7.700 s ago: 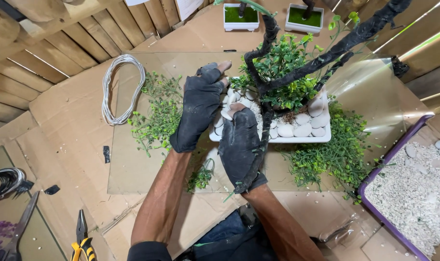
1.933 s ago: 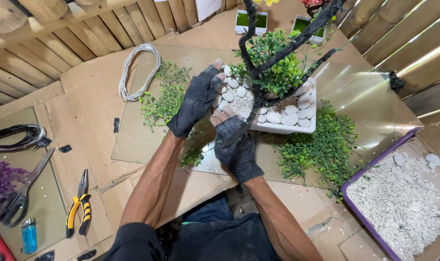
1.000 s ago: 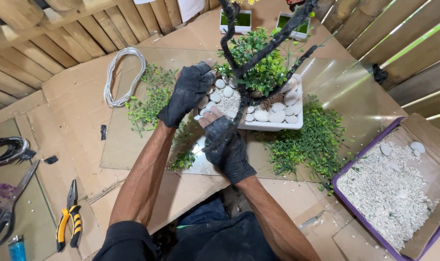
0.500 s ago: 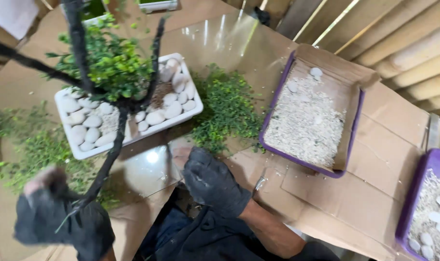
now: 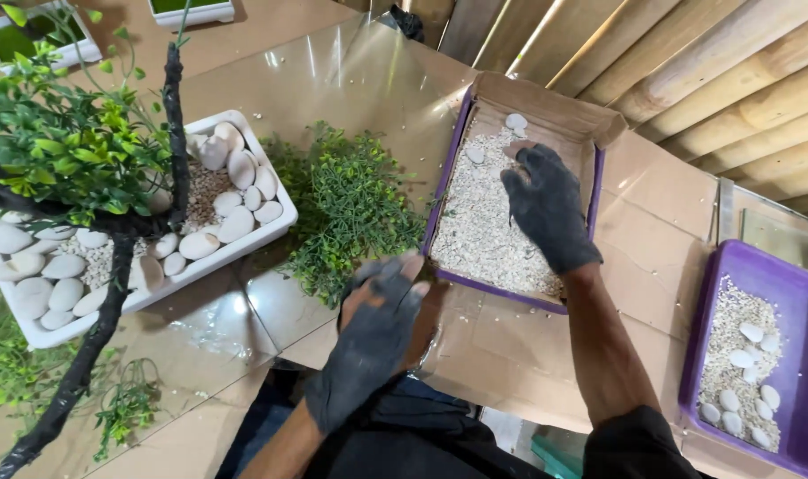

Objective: Adding artificial foliage to the branches of a decorative tree arrangement in a pot.

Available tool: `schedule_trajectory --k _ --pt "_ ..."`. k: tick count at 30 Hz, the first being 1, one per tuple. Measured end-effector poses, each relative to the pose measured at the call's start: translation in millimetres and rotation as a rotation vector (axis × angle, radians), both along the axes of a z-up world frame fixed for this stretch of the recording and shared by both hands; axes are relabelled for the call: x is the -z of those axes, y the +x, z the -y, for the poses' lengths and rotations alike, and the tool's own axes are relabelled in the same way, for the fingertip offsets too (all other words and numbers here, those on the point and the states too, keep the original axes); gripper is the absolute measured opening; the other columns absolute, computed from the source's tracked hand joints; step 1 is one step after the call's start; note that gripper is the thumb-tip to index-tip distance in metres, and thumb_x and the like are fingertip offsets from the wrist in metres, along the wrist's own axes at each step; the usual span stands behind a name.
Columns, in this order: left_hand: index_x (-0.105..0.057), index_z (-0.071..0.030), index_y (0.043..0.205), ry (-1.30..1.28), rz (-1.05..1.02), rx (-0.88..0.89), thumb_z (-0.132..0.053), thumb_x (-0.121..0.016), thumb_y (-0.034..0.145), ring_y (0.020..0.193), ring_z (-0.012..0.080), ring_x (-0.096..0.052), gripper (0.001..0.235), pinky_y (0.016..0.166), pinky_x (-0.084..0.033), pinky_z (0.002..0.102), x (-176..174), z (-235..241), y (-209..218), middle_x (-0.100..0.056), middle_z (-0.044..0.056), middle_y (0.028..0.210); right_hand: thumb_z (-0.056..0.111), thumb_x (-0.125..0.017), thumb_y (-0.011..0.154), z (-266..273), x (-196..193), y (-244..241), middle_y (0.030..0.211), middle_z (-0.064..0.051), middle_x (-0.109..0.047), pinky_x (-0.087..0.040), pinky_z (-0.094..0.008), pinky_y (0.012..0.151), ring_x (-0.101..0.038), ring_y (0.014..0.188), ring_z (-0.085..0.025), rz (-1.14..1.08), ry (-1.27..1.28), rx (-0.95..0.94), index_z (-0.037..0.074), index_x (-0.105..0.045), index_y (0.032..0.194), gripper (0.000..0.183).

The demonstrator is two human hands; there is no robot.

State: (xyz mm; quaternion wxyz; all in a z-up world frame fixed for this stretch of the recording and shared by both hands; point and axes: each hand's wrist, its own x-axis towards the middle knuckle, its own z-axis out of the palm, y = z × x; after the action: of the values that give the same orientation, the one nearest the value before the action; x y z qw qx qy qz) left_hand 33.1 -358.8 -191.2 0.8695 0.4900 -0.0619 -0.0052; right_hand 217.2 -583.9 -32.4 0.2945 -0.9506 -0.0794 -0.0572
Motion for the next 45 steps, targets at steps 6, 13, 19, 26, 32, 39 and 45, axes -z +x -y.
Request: schedule_trajectory --k 6,13,19,26,32,39,45 --pt "-0.048 -0.003 0.137 0.301 0.307 -0.058 -0.016 -0.042 0.104 0.14 0.0304 -0.051 0.037 0.121 -0.044 0.044 25 88 155 -0.052 0.017 0.144 0.025 -0.072 0.097 65 95 113 0.116 -0.013 -0.07 -0.057 -0.053 0.095 -0.067 0.112 -0.037 0.193 -0.262 -0.016 0.02 -0.071 0.128 0.031" --pt "-0.068 -0.012 0.109 0.892 0.644 -0.338 -0.038 -0.053 0.095 0.124 0.033 -0.062 0.033 0.114 -0.047 0.048 46 185 297 -0.069 0.011 0.116 0.031 -0.081 0.091 52 104 164 0.109 -0.01 -0.074 -0.057 -0.057 0.093 -0.068 0.109 -0.038 -0.078 -0.272 0.172 0.027 -0.076 0.121 0.03" --pt "-0.076 -0.011 0.106 1.143 0.6 -0.291 -0.043 -0.054 0.098 0.121 0.0372 -0.066 0.039 0.118 -0.044 0.048 48 170 309 -0.075 0.015 0.114 0.031 -0.085 0.092 68 115 158 0.112 -0.017 -0.073 -0.054 -0.059 0.097 -0.066 0.112 -0.042 0.004 -0.309 0.097 0.017 -0.075 0.126 0.037" --pt "-0.077 -0.037 0.101 1.673 0.456 0.016 -0.026 -0.059 0.096 0.1 0.0368 -0.068 0.021 0.095 -0.049 0.059 -16 154 304 -0.075 -0.001 0.105 0.039 -0.075 0.102 76 117 167 0.064 -0.007 -0.052 -0.037 -0.041 0.059 -0.05 0.062 -0.022 0.052 -0.447 -0.074 0.012 -0.05 0.066 0.051" --pt "-0.066 -0.033 0.07 1.741 0.594 -0.033 -0.005 -0.061 0.092 0.06 0.0284 -0.055 0.035 0.065 -0.047 0.049 -4 156 308 -0.06 -0.002 0.066 0.036 -0.071 0.101 93 149 191 0.086 -0.013 -0.077 -0.053 -0.043 0.072 -0.074 0.082 -0.035 0.176 -0.572 -0.103 0.013 -0.079 0.098 0.025" --pt "-0.064 -0.027 0.066 1.583 0.733 -0.098 -0.002 -0.062 0.086 0.059 0.0277 -0.053 0.032 0.071 -0.047 0.049 31 163 332 -0.059 0.002 0.064 0.029 -0.065 0.111 67 121 156 0.083 -0.019 -0.073 -0.053 -0.049 0.067 -0.071 0.079 -0.04 0.255 -0.629 -0.104 0.007 -0.071 0.087 0.033" --pt "-0.046 -0.023 0.068 0.729 0.411 -0.003 -0.052 -0.034 0.1 0.069 0.0287 -0.054 0.045 0.122 -0.024 0.057 99 188 367 -0.046 0.001 0.07 0.028 -0.071 0.104 73 124 156 0.09 -0.016 -0.073 -0.051 -0.049 0.07 -0.069 0.082 -0.041 0.318 -0.575 -0.109 0.009 -0.071 0.093 0.021"
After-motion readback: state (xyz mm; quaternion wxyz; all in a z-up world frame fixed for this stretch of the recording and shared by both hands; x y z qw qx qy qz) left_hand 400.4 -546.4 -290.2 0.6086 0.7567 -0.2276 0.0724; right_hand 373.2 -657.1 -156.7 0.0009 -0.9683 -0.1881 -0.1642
